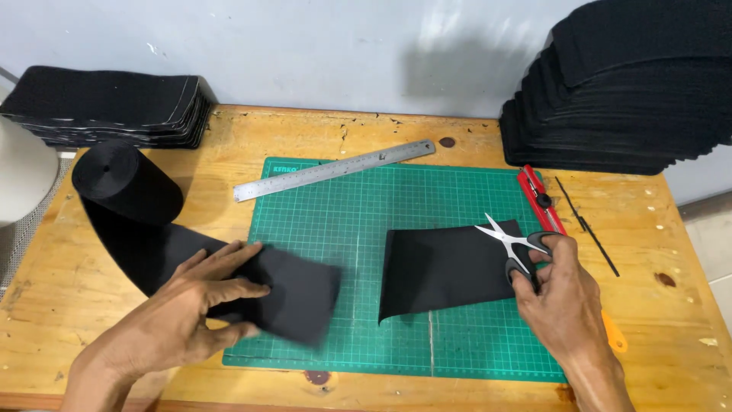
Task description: The person uses a metal ruler and a red utility knife to cut a straight line on a piece of black fabric placed on a green cutting mat. They then switch to scissors to trim the edges of the fabric, folding it to ensure a clean cut, and finally measure the piece again with the ruler.
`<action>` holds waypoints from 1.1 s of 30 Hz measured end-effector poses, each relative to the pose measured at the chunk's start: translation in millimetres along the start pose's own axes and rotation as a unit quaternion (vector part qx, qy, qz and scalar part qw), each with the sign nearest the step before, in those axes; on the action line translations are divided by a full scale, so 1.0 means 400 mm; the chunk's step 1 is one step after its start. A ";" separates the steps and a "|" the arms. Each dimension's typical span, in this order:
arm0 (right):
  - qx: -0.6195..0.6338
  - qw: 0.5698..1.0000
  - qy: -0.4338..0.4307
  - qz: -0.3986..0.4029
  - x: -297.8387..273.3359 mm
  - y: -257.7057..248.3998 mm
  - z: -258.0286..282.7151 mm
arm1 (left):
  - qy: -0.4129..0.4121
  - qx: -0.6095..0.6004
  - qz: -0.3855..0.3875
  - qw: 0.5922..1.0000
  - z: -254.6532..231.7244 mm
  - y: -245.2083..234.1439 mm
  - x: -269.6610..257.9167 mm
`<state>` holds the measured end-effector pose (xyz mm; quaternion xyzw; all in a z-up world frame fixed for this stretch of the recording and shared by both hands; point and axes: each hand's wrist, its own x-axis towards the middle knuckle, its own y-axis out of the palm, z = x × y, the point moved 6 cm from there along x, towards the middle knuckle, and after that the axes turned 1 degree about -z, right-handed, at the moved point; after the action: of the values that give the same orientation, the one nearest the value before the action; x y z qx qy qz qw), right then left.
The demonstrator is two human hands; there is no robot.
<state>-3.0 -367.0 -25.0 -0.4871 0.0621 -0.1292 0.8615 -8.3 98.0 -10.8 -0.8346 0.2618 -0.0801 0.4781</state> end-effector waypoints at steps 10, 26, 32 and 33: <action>0.010 1.000 0.004 0.006 0.001 -0.003 0.005 | 0.142 0.004 -0.044 0.989 -0.064 -0.029 0.040; 0.023 0.999 -0.039 0.003 0.004 0.006 -0.005 | 0.039 0.066 -0.199 0.977 -0.052 -0.090 0.003; 0.022 0.999 -0.024 -0.005 0.000 0.001 -0.008 | -0.107 0.151 -0.402 0.897 0.023 -0.173 0.051; 0.023 1.000 -0.015 -0.011 -0.002 0.001 -0.013 | -0.111 0.183 -0.441 0.872 0.041 -0.186 0.059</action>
<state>-4.9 -370.7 -27.9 -0.4695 0.0401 -0.1329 0.8720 44.8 128.4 40.2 -0.7640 -0.2076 -0.2357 0.5636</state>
